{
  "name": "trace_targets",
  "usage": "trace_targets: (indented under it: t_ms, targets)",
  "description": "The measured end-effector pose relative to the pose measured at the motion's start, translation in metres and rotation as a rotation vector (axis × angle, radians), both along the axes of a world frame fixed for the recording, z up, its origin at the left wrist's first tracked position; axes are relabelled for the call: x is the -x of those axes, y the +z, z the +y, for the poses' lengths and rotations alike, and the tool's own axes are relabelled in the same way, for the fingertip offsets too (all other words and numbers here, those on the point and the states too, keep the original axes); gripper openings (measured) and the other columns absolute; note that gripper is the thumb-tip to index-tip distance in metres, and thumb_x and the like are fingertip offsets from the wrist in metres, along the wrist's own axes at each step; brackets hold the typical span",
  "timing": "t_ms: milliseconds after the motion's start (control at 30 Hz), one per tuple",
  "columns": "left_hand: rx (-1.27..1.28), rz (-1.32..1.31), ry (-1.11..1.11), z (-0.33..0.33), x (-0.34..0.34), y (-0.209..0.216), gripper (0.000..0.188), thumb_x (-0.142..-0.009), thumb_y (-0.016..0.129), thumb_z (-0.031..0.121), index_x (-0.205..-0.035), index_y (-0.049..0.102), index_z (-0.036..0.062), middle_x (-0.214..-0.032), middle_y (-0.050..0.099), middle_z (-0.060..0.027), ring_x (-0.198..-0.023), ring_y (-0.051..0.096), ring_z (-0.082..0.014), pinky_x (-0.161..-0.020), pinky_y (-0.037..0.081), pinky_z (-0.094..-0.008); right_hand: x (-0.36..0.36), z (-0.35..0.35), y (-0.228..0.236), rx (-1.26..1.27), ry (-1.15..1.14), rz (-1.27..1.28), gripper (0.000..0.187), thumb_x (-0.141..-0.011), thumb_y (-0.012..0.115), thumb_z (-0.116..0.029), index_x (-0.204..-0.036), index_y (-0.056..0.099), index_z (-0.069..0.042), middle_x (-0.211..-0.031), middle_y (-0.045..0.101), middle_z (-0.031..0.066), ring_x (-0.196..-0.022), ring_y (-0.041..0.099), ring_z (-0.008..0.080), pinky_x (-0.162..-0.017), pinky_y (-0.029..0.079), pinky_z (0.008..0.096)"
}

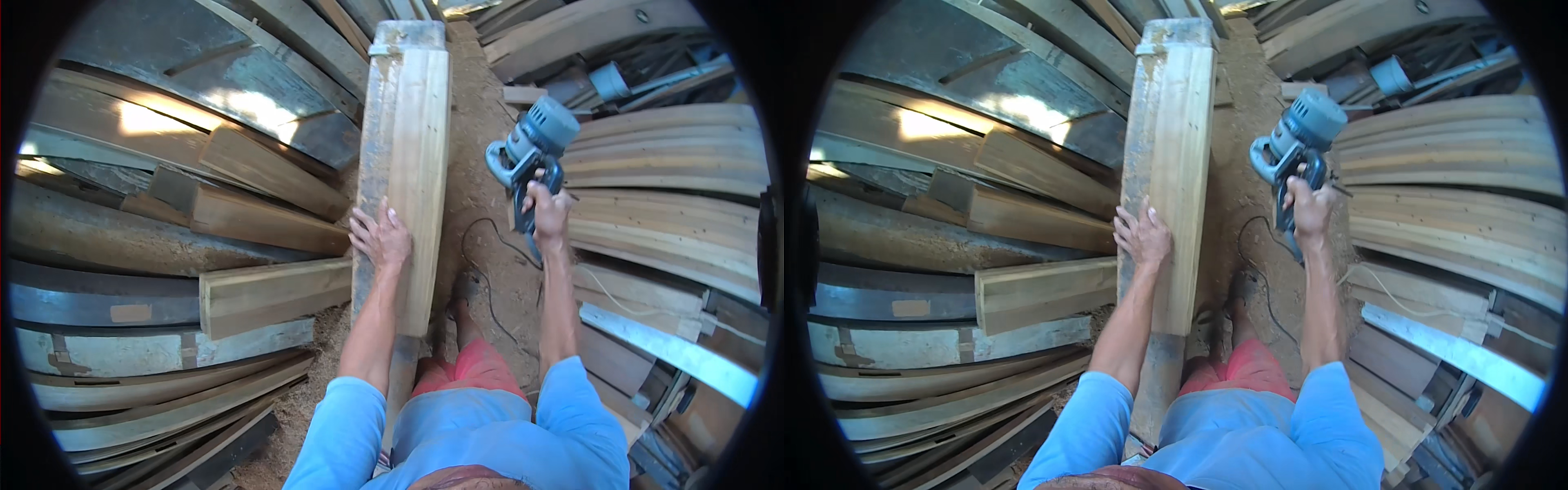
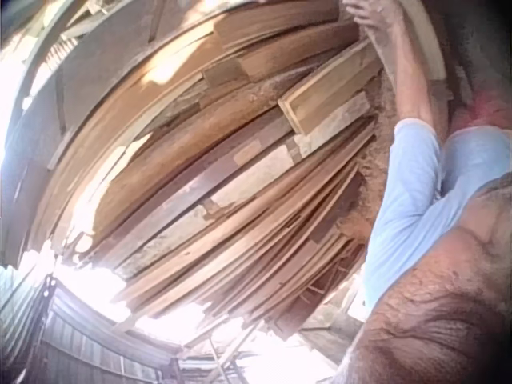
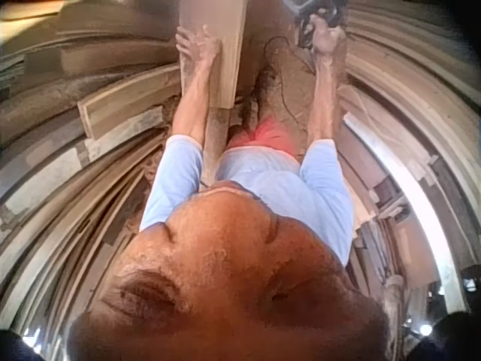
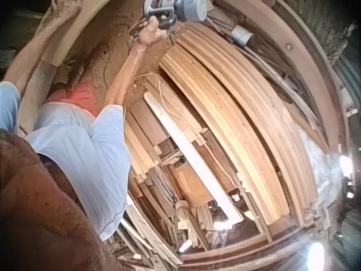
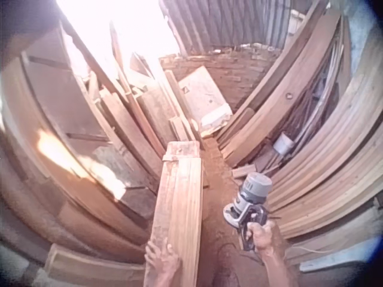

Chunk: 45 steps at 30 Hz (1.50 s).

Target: The person selects a wood plank from a stack and places it onto a workbench. They use a handheld power router to shape the edge of the plank, measure the wood with a tape measure, and use a metal file to smooth the surface.

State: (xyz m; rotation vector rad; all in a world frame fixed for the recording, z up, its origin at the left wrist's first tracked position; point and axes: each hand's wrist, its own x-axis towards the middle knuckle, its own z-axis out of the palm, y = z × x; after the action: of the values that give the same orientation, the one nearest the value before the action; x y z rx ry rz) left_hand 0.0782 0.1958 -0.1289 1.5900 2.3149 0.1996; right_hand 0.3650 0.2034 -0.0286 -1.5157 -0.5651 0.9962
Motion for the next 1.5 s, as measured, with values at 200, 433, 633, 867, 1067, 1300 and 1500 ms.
trace_targets:
  t_ms: [200, 433, 633, 867, 1067, 1300, 1500]
  targets:
    - [0.039, -0.124, 0.002, 0.001, 0.012, -0.006, 0.050, -0.105, 0.034, 0.047, -0.151, 0.046, 0.0321, -0.164, 0.016, -0.0295, -0.151, 0.014, -0.0489, -0.119, 0.009, -0.0638, 0.056, -0.186, 0.028, 0.010, 0.032, 0.194, 0.030, -0.089, 0.064, -0.004, -0.117, 0.057, 0.001, -0.075, 0.059, 0.0031, -0.058, 0.055, 0.0093, -0.053, 0.049, 0.0264]
    - [0.090, -0.171, -0.114, -0.083, 0.061, -0.012, 0.057, -0.101, 0.041, 0.056, -0.154, 0.041, 0.0345, -0.165, 0.004, -0.0324, -0.152, 0.001, -0.0497, -0.116, 0.002, -0.0696, 0.113, -0.301, 0.056, -0.005, 0.065, 0.243, 0.031, -0.089, 0.064, -0.004, -0.119, 0.057, 0.000, -0.076, 0.059, 0.0026, -0.059, 0.056, 0.0090, -0.056, 0.049, 0.0265]
    - [0.052, -0.265, -0.063, -0.104, 0.061, -0.022, 0.050, -0.102, 0.041, 0.057, -0.149, 0.047, 0.0419, -0.165, 0.001, -0.0318, -0.152, -0.001, -0.0491, -0.115, 0.001, -0.0708, 0.144, -0.341, 0.056, -0.040, 0.120, 0.183, 0.026, -0.089, 0.066, -0.004, -0.114, 0.058, -0.002, -0.073, 0.058, 0.0005, -0.060, 0.056, 0.0073, -0.056, 0.047, 0.0251]
    - [0.008, -0.248, -0.052, -0.101, 0.056, -0.019, 0.049, -0.102, 0.039, 0.059, -0.148, 0.048, 0.0441, -0.165, 0.005, -0.0314, -0.152, 0.002, -0.0500, -0.116, 0.001, -0.0687, 0.180, -0.374, 0.053, -0.041, 0.196, 0.040, 0.030, -0.090, 0.066, -0.008, -0.117, 0.057, 0.000, -0.078, 0.061, 0.0015, -0.063, 0.057, 0.0075, -0.057, 0.048, 0.0257]
    - [-0.011, -0.245, -0.052, -0.102, 0.055, -0.019, 0.048, -0.102, 0.039, 0.059, -0.147, 0.050, 0.0446, -0.164, 0.008, -0.0324, -0.152, 0.003, -0.0500, -0.118, 0.001, -0.0665, 0.224, -0.404, 0.036, 0.015, 0.249, -0.187, 0.033, -0.088, 0.070, -0.009, -0.117, 0.057, 0.001, -0.080, 0.061, 0.0007, -0.068, 0.057, 0.0075, -0.063, 0.048, 0.0256]
    - [-0.060, -0.300, -0.057, -0.103, 0.055, -0.018, 0.047, -0.101, 0.041, 0.054, -0.145, 0.054, 0.0413, -0.163, 0.008, -0.0356, -0.151, 0.003, -0.0526, -0.116, 0.004, -0.0690, 0.282, -0.416, -0.002, 0.013, 0.251, -0.219, 0.022, -0.088, 0.072, -0.007, -0.103, 0.057, -0.004, -0.084, 0.058, -0.0004, -0.073, 0.056, 0.0095, -0.067, 0.048, 0.0277]
    - [-0.030, -0.356, -0.074, -0.104, 0.057, -0.010, 0.047, -0.103, 0.041, 0.049, -0.147, 0.051, 0.0390, -0.163, 0.004, -0.0354, -0.151, 0.001, -0.0523, -0.117, 0.000, -0.0681, 0.289, -0.418, -0.010, 0.055, 0.228, -0.225, 0.019, -0.086, 0.072, -0.007, -0.099, 0.057, -0.003, -0.084, 0.058, 0.0006, -0.073, 0.056, 0.0094, -0.067, 0.047, 0.0274]
